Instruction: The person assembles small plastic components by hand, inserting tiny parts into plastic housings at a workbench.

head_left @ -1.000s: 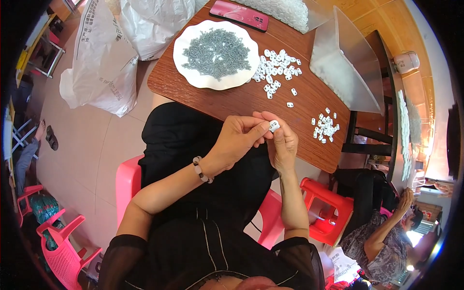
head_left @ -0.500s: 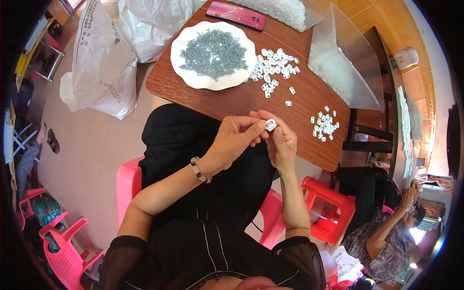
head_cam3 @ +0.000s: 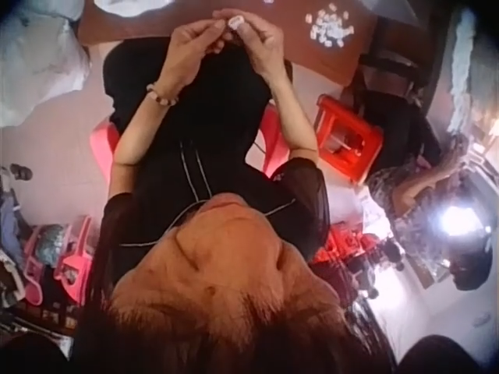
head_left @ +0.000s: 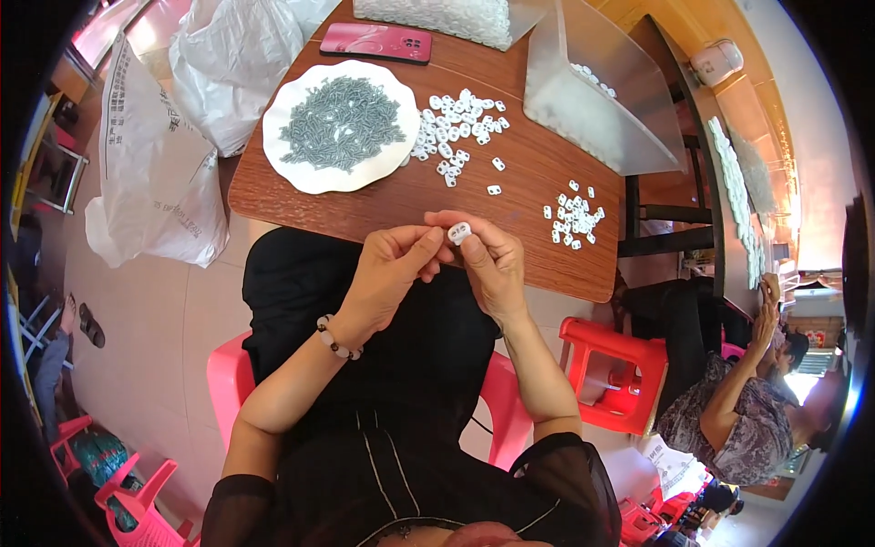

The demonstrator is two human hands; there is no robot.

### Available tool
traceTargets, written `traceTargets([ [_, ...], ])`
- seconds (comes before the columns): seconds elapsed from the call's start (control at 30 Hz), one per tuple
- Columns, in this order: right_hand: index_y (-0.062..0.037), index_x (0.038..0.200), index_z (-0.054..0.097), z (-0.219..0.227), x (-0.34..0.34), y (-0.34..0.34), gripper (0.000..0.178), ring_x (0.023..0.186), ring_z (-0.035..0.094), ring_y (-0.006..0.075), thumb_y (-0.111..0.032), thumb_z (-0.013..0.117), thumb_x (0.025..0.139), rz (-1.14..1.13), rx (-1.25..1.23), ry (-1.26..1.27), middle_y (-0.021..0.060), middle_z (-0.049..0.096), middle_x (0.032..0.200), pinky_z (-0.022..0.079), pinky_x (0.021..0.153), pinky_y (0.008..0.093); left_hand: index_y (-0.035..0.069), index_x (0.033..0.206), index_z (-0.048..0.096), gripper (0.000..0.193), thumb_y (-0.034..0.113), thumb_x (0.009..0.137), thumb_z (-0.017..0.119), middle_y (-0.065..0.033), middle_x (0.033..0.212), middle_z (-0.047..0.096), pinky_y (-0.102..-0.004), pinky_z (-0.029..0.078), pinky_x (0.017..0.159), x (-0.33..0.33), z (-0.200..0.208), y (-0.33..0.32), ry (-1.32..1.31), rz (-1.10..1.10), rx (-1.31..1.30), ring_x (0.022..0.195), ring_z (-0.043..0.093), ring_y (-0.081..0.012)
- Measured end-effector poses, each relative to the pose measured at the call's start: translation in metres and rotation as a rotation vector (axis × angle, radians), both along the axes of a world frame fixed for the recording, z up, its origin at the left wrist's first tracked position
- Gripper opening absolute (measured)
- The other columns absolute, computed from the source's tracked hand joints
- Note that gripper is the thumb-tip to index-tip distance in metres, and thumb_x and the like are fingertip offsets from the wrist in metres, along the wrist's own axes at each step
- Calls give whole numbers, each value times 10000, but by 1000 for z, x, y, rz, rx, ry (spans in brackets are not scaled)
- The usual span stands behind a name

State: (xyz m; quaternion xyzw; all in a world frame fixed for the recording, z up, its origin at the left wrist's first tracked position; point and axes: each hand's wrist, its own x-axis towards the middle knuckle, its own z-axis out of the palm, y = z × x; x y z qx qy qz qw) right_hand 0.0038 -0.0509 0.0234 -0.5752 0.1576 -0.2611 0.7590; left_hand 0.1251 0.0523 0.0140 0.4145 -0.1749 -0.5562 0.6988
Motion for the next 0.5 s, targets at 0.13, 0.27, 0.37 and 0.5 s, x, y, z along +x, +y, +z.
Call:
traceTargets([
  [0.13, 26, 1184, 591, 21, -6, -21, 327, 884, 606, 100, -195, 561, 945, -215, -303, 93, 112, 666, 1066, 507, 767, 247, 7, 934, 659, 240, 221, 954, 552, 7, 766, 614, -182, 426, 584, 8, 0, 0, 18, -47, 54, 641, 531, -50],
  [0.27, 5, 1146, 628, 71, -14, -57, 262, 757, 584, 55, -136, 554, 937, -529, -612, 207, 74, 702, 947, 481, 685, 208, 2, 947, 648, 241, 221, 955, 548, 7, 747, 601, -182, 424, 536, 14, -1, 1, 41, -79, 76, 590, 536, -57],
  [0.37, 29, 1148, 623, 111, -17, -100, 276, 770, 588, 67, -132, 561, 933, -791, -869, 179, 67, 700, 931, 484, 678, 213, 4, 949, 648, 242, 225, 954, 550, 5, 744, 600, -183, 419, 517, 9, -2, -2, -15, -72, 107, 568, 539, -59],
  [0.5, -3, 1110, 647, 134, -23, -185, 296, 791, 643, 152, -199, 610, 892, -1015, -1247, 313, 112, 704, 907, 492, 725, 273, 6, 950, 647, 241, 226, 955, 549, 4, 744, 602, -181, 420, 519, 8, -2, -1, -35, -64, 109, 569, 541, -57],
])
